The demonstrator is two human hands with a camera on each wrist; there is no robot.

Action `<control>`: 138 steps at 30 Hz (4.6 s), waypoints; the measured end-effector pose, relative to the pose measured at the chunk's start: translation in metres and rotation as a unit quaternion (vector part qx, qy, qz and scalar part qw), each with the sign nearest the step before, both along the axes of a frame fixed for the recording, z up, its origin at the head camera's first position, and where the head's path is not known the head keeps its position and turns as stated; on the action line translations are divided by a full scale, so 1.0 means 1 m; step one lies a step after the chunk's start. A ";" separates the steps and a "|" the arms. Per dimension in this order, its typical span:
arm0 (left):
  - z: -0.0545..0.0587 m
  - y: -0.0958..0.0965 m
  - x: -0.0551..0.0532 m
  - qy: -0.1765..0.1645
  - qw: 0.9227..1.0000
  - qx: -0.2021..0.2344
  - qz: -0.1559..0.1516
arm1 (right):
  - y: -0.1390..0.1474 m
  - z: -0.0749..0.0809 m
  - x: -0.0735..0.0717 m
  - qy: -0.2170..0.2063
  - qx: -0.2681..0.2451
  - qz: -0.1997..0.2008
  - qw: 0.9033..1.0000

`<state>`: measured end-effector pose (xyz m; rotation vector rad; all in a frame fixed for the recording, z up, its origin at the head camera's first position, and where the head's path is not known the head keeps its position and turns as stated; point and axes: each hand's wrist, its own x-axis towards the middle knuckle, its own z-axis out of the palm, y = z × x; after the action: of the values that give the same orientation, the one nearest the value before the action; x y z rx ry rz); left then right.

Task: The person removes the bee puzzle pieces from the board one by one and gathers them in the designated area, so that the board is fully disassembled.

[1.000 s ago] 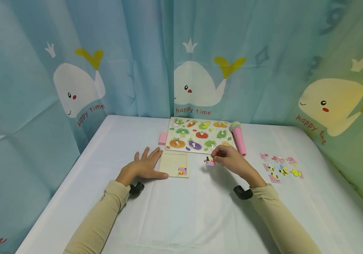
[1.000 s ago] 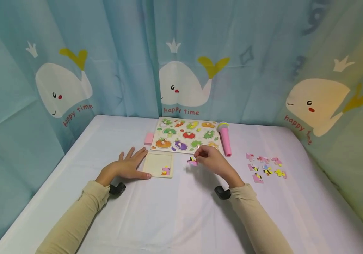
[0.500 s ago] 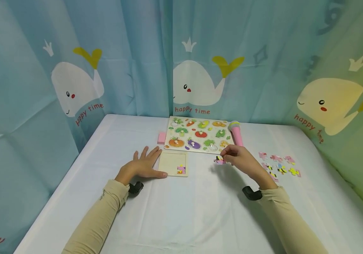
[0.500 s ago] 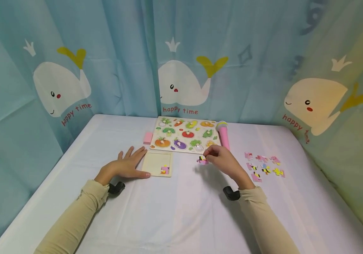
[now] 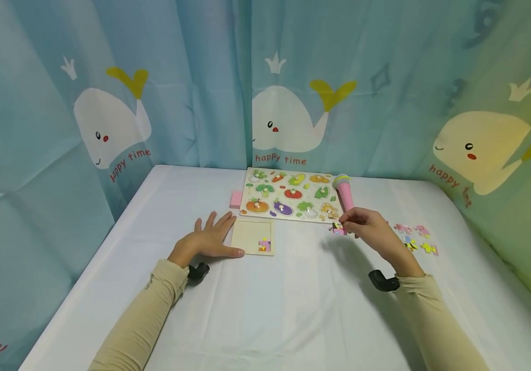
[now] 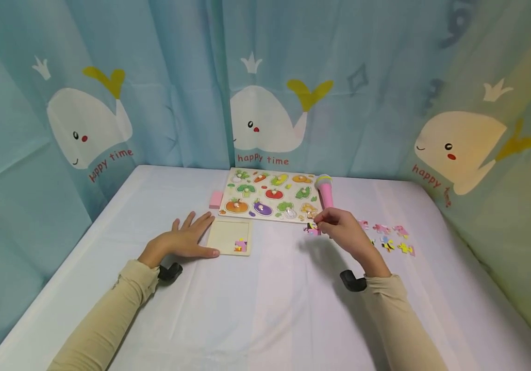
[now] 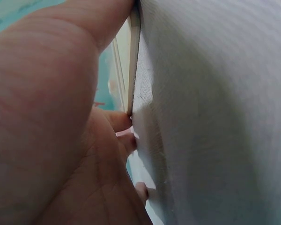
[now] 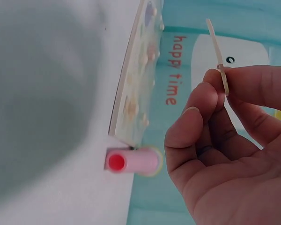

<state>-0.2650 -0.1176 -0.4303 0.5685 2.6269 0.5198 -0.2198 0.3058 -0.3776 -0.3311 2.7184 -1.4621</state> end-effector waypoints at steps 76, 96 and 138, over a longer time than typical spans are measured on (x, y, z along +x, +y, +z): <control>0.003 0.001 -0.002 0.001 1.000 -0.016 -0.008 | 0.164 -0.029 0.039 -0.068 0.122 -0.162 0.977; 0.003 0.002 -0.001 0.000 1.000 -0.018 -0.001 | 0.161 -0.031 0.037 -0.070 0.175 -0.152 0.970; -0.002 0.001 -0.004 0.001 1.000 -0.011 -0.002 | 0.038 -0.008 -0.013 0.044 0.199 -0.056 0.977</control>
<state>-0.2692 -0.1166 -0.4327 0.5686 2.6297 0.4870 -0.2330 0.3439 -0.3858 -0.2304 3.0553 -0.9004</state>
